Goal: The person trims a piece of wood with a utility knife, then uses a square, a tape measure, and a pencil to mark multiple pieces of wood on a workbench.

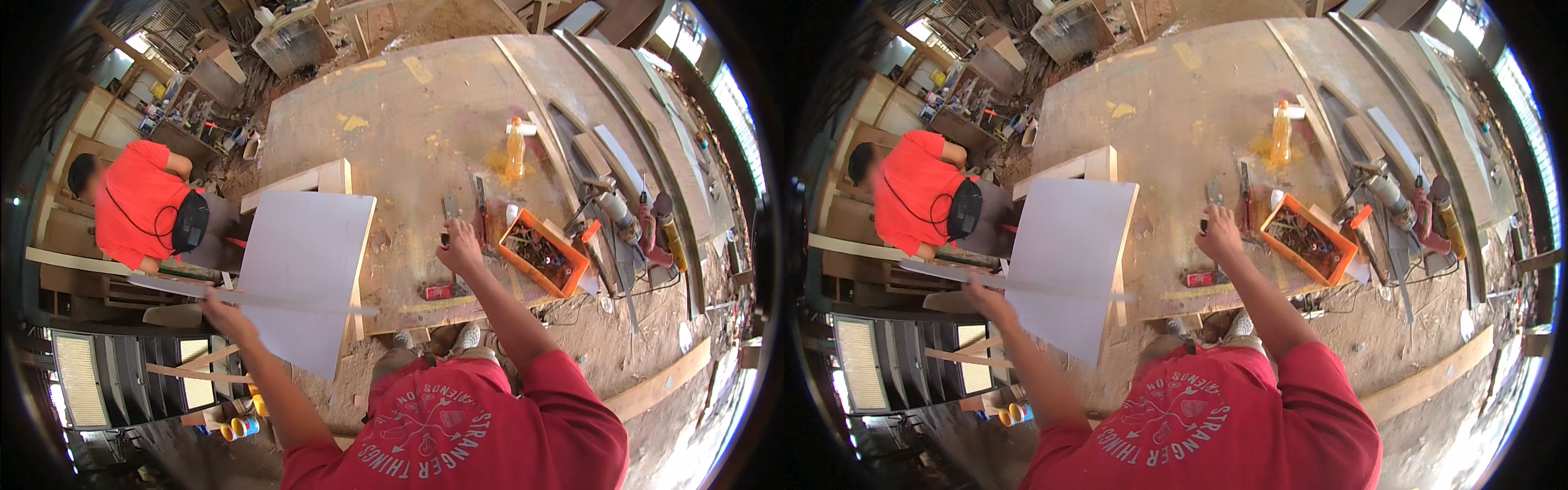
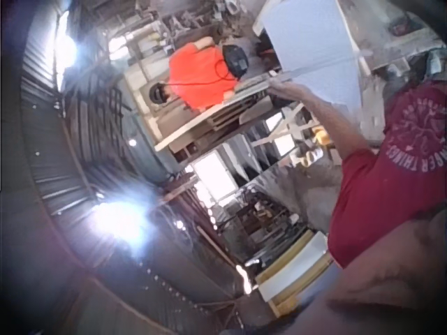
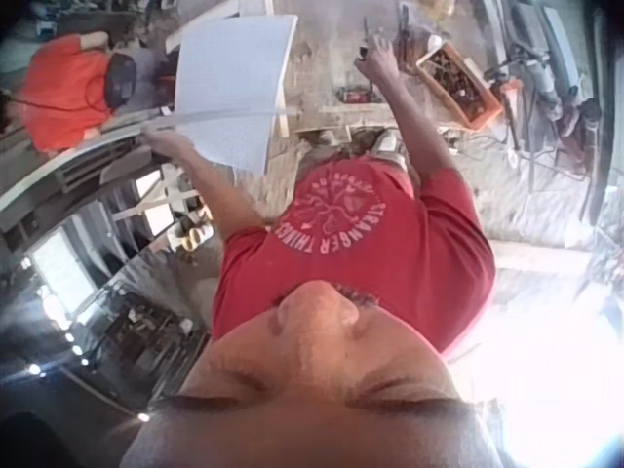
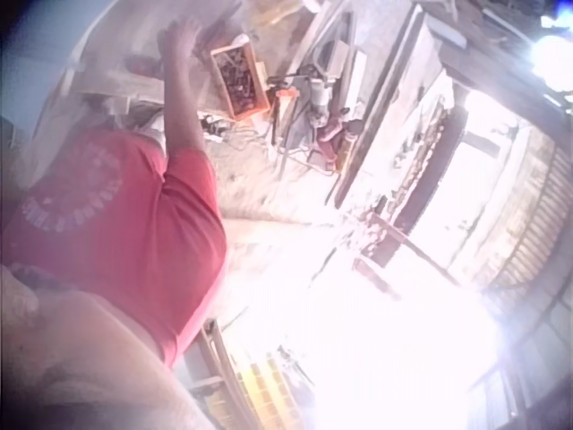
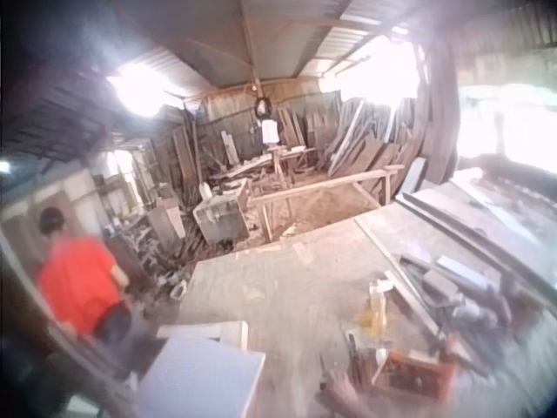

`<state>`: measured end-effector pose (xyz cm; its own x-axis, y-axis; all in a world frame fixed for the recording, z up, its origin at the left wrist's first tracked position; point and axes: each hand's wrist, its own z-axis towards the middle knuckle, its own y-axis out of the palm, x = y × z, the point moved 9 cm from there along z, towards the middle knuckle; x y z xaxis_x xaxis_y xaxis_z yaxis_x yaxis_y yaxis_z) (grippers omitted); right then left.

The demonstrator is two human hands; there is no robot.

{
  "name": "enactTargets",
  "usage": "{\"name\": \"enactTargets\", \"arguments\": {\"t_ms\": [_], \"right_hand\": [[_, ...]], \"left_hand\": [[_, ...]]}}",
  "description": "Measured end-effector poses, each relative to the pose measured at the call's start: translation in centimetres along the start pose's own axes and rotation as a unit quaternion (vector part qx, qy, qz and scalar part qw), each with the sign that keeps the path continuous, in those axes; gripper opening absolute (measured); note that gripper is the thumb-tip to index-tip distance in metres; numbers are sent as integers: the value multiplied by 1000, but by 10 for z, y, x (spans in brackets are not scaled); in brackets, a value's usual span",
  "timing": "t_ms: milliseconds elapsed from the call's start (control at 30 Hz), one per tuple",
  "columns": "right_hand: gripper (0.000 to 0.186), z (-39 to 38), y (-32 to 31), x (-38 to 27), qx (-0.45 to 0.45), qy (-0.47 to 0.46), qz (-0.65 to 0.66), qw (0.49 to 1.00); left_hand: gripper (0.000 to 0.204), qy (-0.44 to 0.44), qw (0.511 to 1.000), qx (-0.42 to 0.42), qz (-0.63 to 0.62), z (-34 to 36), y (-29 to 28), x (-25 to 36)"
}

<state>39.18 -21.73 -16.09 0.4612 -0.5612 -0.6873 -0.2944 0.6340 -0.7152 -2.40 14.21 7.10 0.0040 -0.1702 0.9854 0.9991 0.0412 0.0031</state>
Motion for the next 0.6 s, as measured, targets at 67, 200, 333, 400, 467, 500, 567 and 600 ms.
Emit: {"name": "enactTargets", "arguments": {"t_ms": [67, 200, 333, 400, 467, 500, 567, 600], "right_hand": [[60, 4, 37, -11, -69, -13, 10, 997], [64, 15, 85, -17, -71, -81, -17, 994], [75, -16, 55, -44, 22, 40, 2, 999], [77, -60, 19, -29, 102, 121, -39, 987], [77, -108, 2, -7, 134, 185, -134, 964], [77, -130, 1, 7, 139, 233, -180, 945], [81, -146, 9, 19, 148, 252, -180, 939], [85, -147, 14, 23, 163, 257, -173, 937]], "left_hand": [[44, 14, 998, -54, 1, -8, 8, 53], [26, 157, 925, -280, 205, 4, 45, 36], [36, 178, 797, -470, 335, -59, 64, -46], [45, 162, 735, -513, 413, -78, 68, -86], [46, 180, 711, -544, 407, -84, 67, -123], [47, 207, 687, -569, 402, -89, 69, -138], [47, 237, 664, -588, 396, -89, 68, -158], [48, 275, 648, -593, 391, -90, 64, -162]]}}
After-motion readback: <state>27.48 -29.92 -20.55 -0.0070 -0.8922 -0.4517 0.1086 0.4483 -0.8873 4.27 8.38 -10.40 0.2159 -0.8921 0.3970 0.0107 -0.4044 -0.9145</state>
